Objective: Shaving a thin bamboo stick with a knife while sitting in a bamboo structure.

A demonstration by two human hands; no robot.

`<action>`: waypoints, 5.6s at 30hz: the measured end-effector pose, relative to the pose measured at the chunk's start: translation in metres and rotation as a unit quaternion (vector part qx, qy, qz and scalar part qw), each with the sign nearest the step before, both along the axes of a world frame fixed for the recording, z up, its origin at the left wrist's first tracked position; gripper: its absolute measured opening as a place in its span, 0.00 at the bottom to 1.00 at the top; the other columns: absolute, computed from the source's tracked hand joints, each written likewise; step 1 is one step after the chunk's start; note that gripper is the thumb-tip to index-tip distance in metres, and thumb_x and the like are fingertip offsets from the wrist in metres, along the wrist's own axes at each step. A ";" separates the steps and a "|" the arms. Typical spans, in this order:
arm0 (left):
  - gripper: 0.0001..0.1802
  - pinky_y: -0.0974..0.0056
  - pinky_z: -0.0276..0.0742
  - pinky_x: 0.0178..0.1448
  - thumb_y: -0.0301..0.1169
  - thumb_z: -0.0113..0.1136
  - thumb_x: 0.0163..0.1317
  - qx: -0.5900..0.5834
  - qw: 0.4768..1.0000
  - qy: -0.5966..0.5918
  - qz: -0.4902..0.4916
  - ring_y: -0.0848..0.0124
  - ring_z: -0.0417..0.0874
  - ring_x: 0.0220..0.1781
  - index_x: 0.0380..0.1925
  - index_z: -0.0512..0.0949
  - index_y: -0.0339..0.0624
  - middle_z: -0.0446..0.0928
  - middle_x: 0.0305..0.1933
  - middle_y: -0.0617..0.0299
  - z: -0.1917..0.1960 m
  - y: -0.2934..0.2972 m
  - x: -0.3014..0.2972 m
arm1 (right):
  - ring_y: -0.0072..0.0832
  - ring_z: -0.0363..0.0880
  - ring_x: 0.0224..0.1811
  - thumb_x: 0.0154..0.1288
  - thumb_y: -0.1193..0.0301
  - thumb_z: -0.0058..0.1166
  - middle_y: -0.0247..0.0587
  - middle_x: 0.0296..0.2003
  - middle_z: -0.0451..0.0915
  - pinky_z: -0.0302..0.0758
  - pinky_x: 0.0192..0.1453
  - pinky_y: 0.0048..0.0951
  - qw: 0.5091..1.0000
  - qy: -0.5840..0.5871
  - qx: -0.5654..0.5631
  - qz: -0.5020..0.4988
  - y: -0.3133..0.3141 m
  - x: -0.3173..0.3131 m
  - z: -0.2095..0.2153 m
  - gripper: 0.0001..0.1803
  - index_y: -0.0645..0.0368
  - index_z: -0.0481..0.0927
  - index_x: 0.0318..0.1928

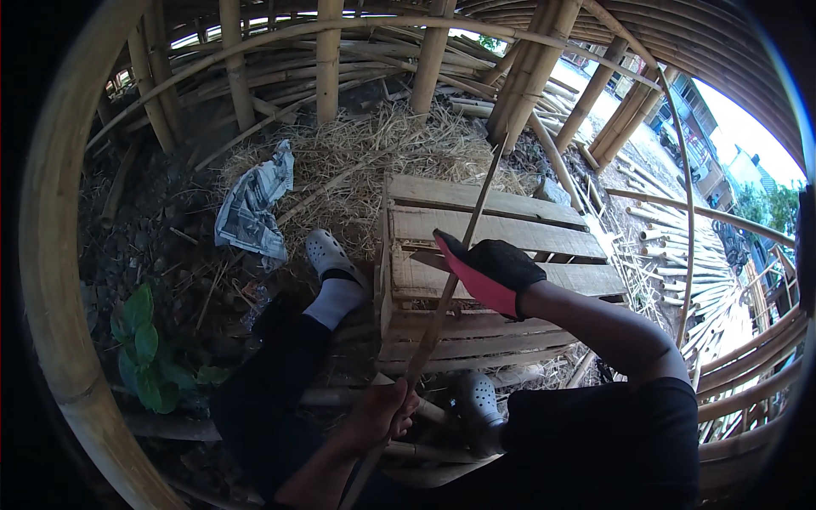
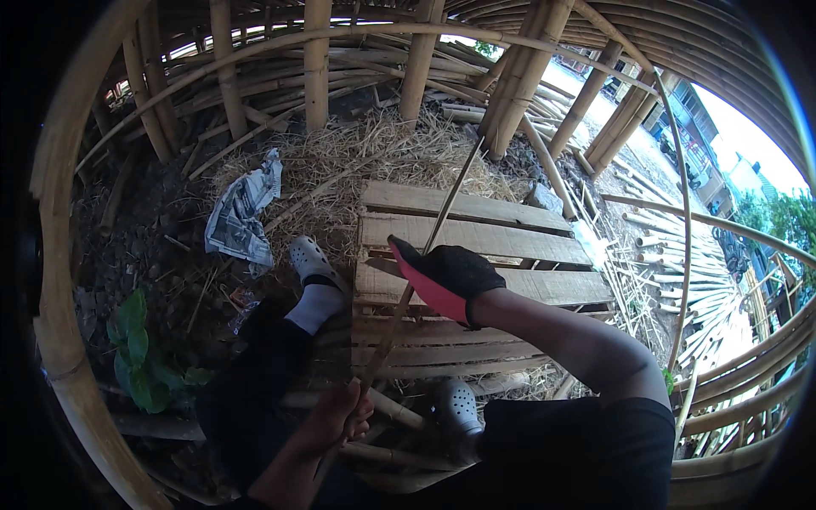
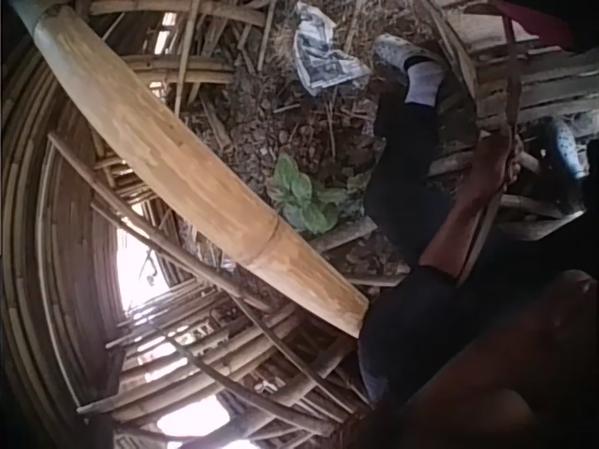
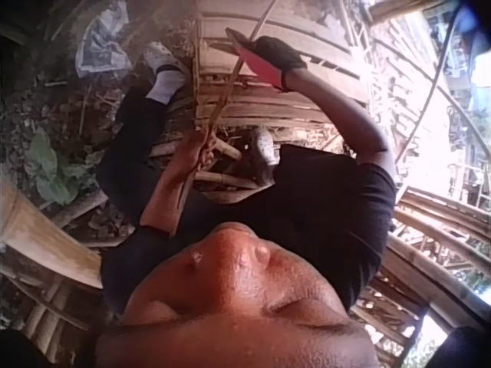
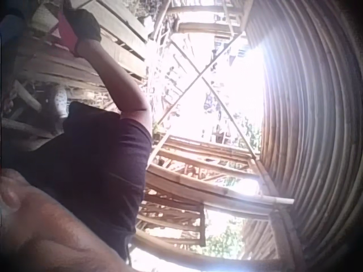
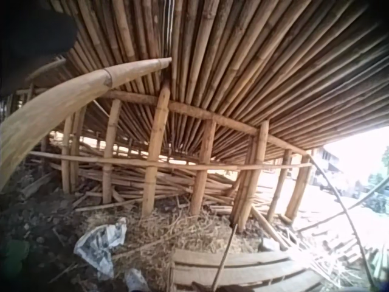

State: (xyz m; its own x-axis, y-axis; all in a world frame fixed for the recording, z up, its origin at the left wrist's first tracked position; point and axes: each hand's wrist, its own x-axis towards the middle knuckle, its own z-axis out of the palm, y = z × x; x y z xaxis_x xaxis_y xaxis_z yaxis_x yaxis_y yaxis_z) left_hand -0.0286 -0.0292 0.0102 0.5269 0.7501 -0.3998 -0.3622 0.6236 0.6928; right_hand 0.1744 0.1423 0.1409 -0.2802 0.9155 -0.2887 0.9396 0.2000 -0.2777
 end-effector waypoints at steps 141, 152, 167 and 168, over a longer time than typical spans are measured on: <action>0.26 0.70 0.56 0.14 0.55 0.43 0.74 0.040 0.984 0.152 0.079 0.78 0.63 0.10 0.28 0.69 0.44 0.61 0.10 0.68 -0.016 0.016 0.013 | 0.33 0.71 0.23 0.71 0.33 0.28 0.42 0.17 0.72 0.71 0.40 0.36 0.980 0.072 -0.151 -0.107 -0.032 -0.016 -0.031 0.42 0.60 0.78 0.27; 0.25 0.72 0.57 0.15 0.53 0.44 0.74 0.056 0.978 0.185 0.077 0.80 0.63 0.12 0.30 0.70 0.43 0.61 0.12 0.69 -0.015 0.015 0.014 | 0.43 0.80 0.26 0.74 0.39 0.27 0.50 0.21 0.78 0.74 0.38 0.41 0.998 -0.031 -0.052 -0.008 -0.035 -0.012 -0.035 0.36 0.56 0.81 0.44; 0.25 0.72 0.58 0.12 0.52 0.44 0.75 0.079 0.977 0.180 0.085 0.79 0.65 0.10 0.30 0.72 0.41 0.63 0.11 0.68 -0.019 0.015 0.014 | 0.24 0.73 0.19 0.63 0.31 0.42 0.29 0.18 0.73 0.68 0.26 0.29 0.867 0.298 -0.329 -0.225 -0.033 0.006 -0.075 0.33 0.46 0.79 0.29; 0.25 0.71 0.58 0.12 0.52 0.44 0.75 0.086 0.974 0.191 0.085 0.79 0.65 0.10 0.30 0.72 0.41 0.64 0.12 0.67 -0.019 0.015 0.014 | 0.23 0.69 0.17 0.60 0.28 0.42 0.26 0.18 0.70 0.66 0.23 0.28 0.843 0.340 -0.357 -0.213 -0.035 0.009 -0.077 0.33 0.44 0.77 0.28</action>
